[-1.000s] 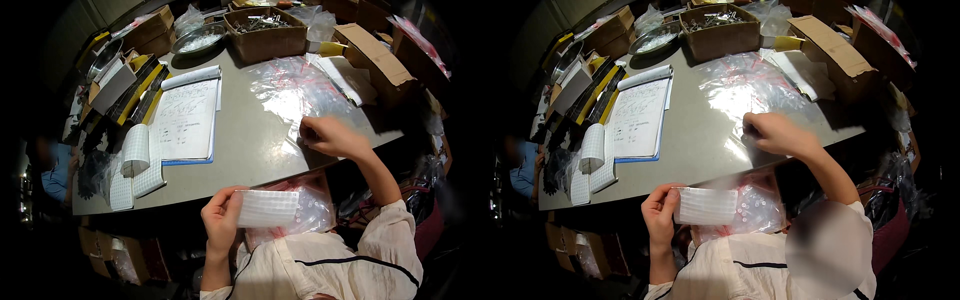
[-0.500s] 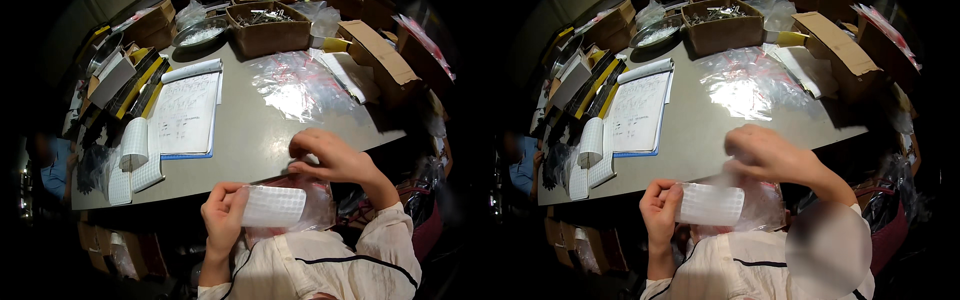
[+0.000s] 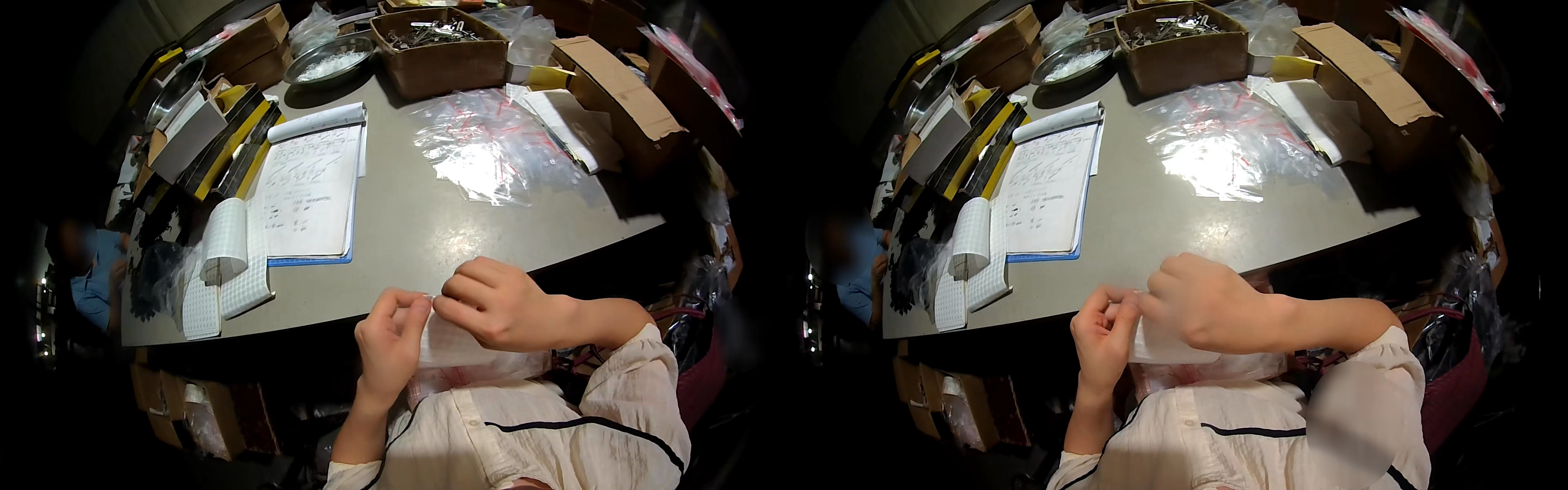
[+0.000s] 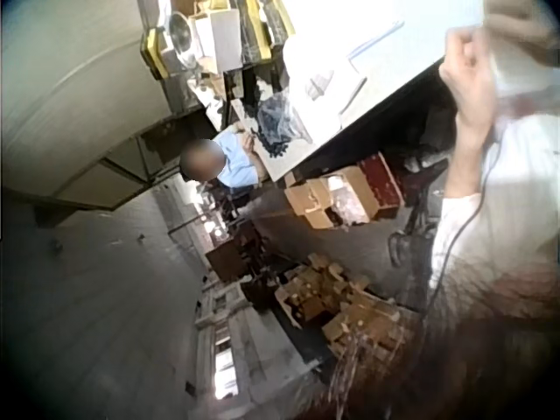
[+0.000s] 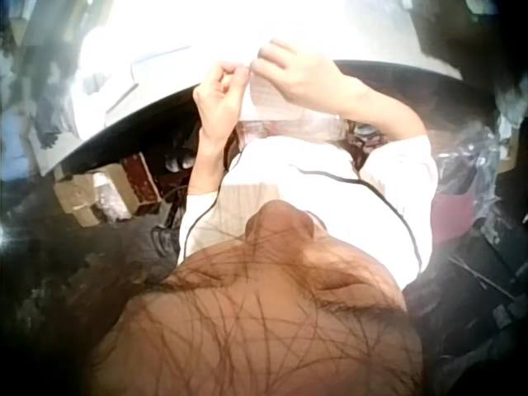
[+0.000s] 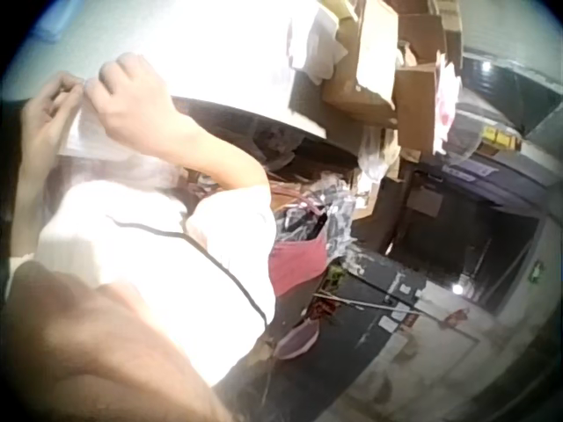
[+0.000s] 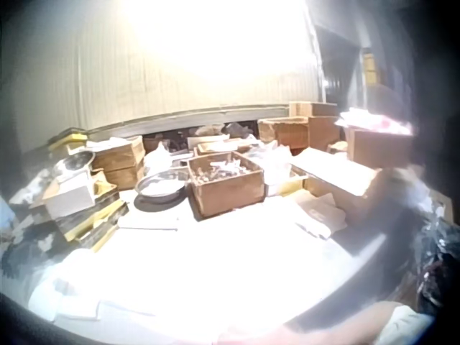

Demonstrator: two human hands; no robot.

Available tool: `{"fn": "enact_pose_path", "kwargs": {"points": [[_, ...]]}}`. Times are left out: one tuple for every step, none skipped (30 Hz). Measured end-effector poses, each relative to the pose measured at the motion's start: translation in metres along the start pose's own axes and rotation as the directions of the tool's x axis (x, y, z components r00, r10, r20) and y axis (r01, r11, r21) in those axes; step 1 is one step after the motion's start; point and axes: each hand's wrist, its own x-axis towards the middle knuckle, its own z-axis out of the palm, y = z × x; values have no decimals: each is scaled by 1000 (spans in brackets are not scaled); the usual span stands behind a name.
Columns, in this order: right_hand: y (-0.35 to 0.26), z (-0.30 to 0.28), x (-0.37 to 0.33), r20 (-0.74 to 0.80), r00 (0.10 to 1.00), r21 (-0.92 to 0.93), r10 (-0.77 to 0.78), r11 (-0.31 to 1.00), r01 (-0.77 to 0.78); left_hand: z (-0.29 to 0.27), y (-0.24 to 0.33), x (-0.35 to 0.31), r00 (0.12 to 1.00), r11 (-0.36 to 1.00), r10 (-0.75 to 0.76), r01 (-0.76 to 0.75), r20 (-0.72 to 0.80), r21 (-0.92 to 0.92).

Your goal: The person peels small round stickers from a sheet and places them onto clear plastic bags containing pink beads. The person then places the labeled bags into a cardboard box. The person repeats this process for multiple bags.

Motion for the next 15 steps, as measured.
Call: {"fn": "enact_pose_path", "kwargs": {"points": [[3,-3,1,-7,999,2,-32,999,32,-3,-3,2,1000,1000,-29,29,8,7],[7,-3,6,-13,997,15,-80,997,80,-8,-6,1,998,998,-61,61,-3,18],[23,0,5,-81,997,24,4,1000,-2,-10,-9,2,997,997,-76,76,-19,-18],[41,-8,4,-32,985,53,169,985,-167,-12,-11,3,995,994,-92,90,-35,-54],[66,-8,-1,-76,958,-18,275,961,-277,-13,-13,4,993,990,-108,103,-45,-92],[92,-8,-5,-119,919,-78,376,919,-386,-16,-13,4,992,986,-116,109,-47,-125],[117,-10,-16,-116,898,-101,425,894,-436,-18,-14,4,991,981,-121,112,-49,-161],[132,-9,-26,-116,869,-75,481,868,-491,-22,-16,3,990,974,-126,113,-55,-197],[131,-10,-33,-78,872,-89,484,868,-489,-27,-21,1,990,977,-127,113,-66,-180],[124,-8,-39,-40,873,-104,486,867,-487,-31,-23,1,989,970,-129,111,-73,-218],[111,-5,-43,13,872,-95,489,869,-486,-35,-25,-2,987,961,-139,114,-81,-254],[94,-2,-48,69,866,-84,496,868,-490,-39,-28,-4,984,950,-153,122,-86,-288],[72,-6,-43,111,877,-44,467,884,-465,-42,-28,-6,983,939,-166,132,-83,-317],[56,-10,-41,196,887,-34,419,907,-420,-44,-28,-7,982,936,-166,128,-92,-328],[42,-14,-39,232,885,13,403,909,-417,-46,-27,-8,982,933,-161,119,-99,-339]]}}
